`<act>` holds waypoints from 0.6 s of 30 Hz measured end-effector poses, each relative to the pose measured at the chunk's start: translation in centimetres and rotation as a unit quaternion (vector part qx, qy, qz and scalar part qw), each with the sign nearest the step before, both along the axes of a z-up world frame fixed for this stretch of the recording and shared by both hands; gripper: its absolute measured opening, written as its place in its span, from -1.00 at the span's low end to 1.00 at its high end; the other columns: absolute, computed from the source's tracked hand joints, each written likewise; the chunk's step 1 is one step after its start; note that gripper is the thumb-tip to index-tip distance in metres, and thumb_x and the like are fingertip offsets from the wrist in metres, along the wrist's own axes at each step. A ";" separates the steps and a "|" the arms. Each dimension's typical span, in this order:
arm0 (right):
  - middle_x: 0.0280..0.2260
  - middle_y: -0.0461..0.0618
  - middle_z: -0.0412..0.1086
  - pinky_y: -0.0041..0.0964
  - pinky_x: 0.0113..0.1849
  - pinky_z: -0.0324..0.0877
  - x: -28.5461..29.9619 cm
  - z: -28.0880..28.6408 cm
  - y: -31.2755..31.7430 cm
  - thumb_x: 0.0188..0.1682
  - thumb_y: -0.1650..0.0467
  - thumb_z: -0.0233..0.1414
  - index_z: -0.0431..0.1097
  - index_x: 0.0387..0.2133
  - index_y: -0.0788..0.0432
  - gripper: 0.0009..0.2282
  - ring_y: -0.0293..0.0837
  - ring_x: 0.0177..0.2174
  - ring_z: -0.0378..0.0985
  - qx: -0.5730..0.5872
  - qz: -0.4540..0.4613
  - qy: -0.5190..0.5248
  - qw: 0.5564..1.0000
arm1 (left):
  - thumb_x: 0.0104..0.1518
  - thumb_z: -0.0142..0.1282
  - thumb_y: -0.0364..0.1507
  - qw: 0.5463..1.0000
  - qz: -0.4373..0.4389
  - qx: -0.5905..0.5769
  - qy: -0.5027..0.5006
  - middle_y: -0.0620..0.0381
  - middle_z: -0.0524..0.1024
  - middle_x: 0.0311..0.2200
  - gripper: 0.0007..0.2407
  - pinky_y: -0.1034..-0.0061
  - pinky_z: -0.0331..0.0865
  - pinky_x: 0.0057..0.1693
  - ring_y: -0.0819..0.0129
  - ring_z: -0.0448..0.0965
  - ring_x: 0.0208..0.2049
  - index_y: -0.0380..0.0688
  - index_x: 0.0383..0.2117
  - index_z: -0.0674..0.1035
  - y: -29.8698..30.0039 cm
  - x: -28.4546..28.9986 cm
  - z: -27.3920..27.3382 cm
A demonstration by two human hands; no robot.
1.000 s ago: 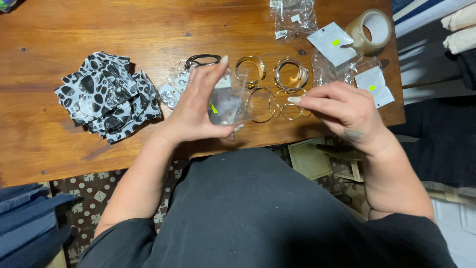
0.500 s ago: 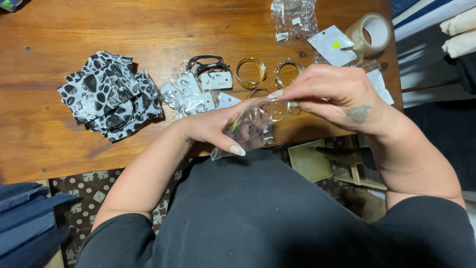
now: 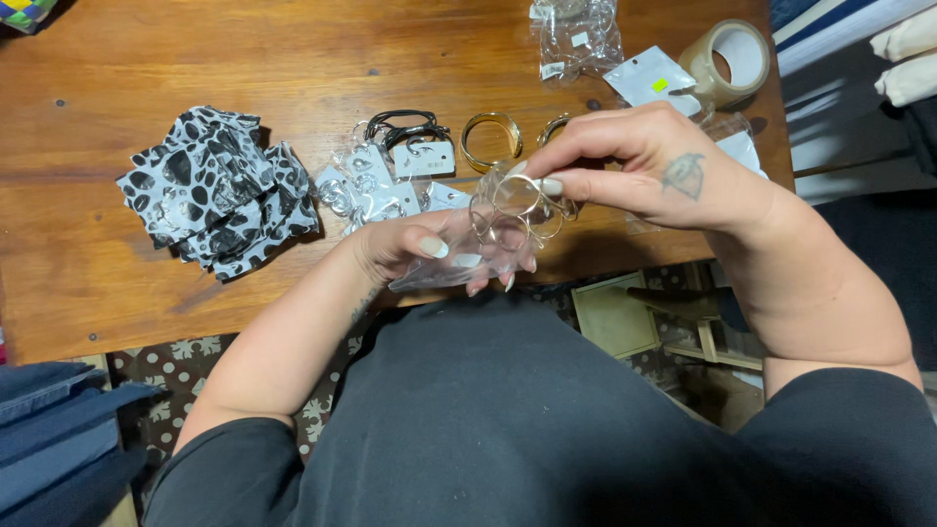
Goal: The person handles jewelry items and plastic packaging on a wooden table, removing bracelets and earrings from bags, placing them on the surface, and folding a patterned cloth.
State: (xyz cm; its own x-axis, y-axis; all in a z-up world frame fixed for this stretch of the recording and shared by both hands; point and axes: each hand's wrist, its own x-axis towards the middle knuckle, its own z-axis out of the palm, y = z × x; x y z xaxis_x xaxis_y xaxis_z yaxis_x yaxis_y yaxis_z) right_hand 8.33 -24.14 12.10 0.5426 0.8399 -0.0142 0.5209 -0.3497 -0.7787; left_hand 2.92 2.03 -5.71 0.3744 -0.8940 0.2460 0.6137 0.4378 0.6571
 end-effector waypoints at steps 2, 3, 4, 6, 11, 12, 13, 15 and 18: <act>-0.12 -0.02 0.62 -0.39 -0.16 0.51 0.2 -0.3 0.1 0.19 0.41 0.09 0.57 0.02 0.24 -0.78 -0.26 -0.27 0.61 -0.010 -0.010 0.017 1.000 | 0.13 0.37 -0.07 1.000 0.003 -0.008 -0.004 -0.22 0.44 0.29 -0.22 0.41 0.47 0.05 0.13 0.55 0.12 -0.12 0.46 0.31 -0.2 -0.1 -0.4; -0.16 -0.06 0.62 -0.42 -0.17 0.52 0.4 -0.5 0.1 0.19 0.41 0.11 0.57 0.03 0.24 -0.78 -0.31 -0.29 0.59 -0.019 -0.021 0.034 0.999 | 0.15 0.35 -0.08 1.000 0.007 -0.016 -0.009 -0.28 0.43 0.33 -0.33 0.40 0.46 0.09 0.11 0.54 0.13 -0.12 0.37 0.43 -0.3 -0.1 -0.6; -0.16 -0.06 0.62 -0.42 -0.17 0.52 0.2 -0.6 0.4 0.19 0.41 0.11 0.57 0.03 0.24 -0.78 -0.31 -0.29 0.59 -0.019 -0.021 0.034 0.999 | 0.15 0.35 -0.08 1.000 0.006 -0.016 -0.009 -0.28 0.43 0.33 -0.33 0.40 0.46 0.09 0.11 0.54 0.13 -0.12 0.37 0.43 -0.6 -0.1 -0.8; -0.27 -0.10 0.48 -0.50 -0.20 0.50 -0.3 -0.9 1.0 0.12 0.45 0.25 0.37 -0.15 0.15 -0.82 -0.33 -0.34 0.52 0.004 -0.109 0.106 0.988 | 0.16 0.38 0.02 0.999 0.040 -0.020 -0.018 -0.30 0.45 0.29 -0.17 0.37 0.48 0.02 0.08 0.56 0.08 0.07 0.54 0.23 -1.2 -0.2 -1.2; -0.13 -0.03 0.57 -0.38 -0.14 0.43 0.2 0.2 1.5 0.18 0.43 0.16 0.54 -0.09 0.19 -0.88 -0.22 -0.18 0.56 -0.014 -0.044 0.003 0.999 | 0.10 0.43 0.12 0.996 0.053 -0.029 0.069 -0.35 0.43 0.26 -0.06 0.32 0.52 0.08 0.10 0.58 0.10 -0.07 0.55 0.21 -1.7 -0.7 -0.6; 0.02 0.09 0.57 -0.30 0.00 0.47 0.3 0.5 1.5 0.23 0.44 0.08 0.54 -0.02 0.27 -0.83 -0.12 -0.01 0.62 0.010 -0.016 -0.043 0.999 | 0.13 0.37 0.18 0.995 0.054 -0.050 0.068 -0.35 0.41 0.28 -0.10 0.25 0.53 0.14 0.03 0.56 0.16 -0.07 0.52 0.28 -1.8 -0.6 -1.0; 0.02 0.09 0.57 -0.30 0.00 0.47 0.4 0.1 1.4 0.23 0.44 0.08 0.54 -0.02 0.27 -0.83 -0.12 -0.01 0.62 0.010 -0.015 -0.043 0.999 | 0.13 0.37 0.18 0.995 0.056 -0.051 0.068 -0.35 0.41 0.28 -0.10 0.25 0.53 0.14 0.03 0.56 0.16 -0.07 0.52 0.28 -2.0 -0.6 -1.1; 0.04 0.14 0.57 -0.07 0.01 0.32 0.5 -0.6 1.1 0.25 0.30 0.05 0.50 0.15 0.26 -0.67 0.03 -0.08 0.51 -0.005 0.048 -0.175 0.983 | 0.20 0.27 0.15 0.985 0.050 -0.100 0.130 -0.41 0.41 0.26 -0.22 0.22 0.55 0.09 -0.06 0.57 0.11 -0.13 0.42 0.38 -2.4 -0.7 -1.2; 0.04 0.00 0.52 -0.03 0.05 0.23 0.2 -2.1 1.4 0.28 0.22 -0.03 0.56 0.08 0.17 -0.66 0.02 -0.10 0.40 -0.017 0.069 -0.231 0.970 | 0.20 0.21 0.16 0.970 0.082 -0.108 0.201 -0.14 0.48 0.07 -0.29 0.23 0.51 0.01 0.03 0.48 0.09 -0.05 0.34 0.44 -3.0 -1.3 0.8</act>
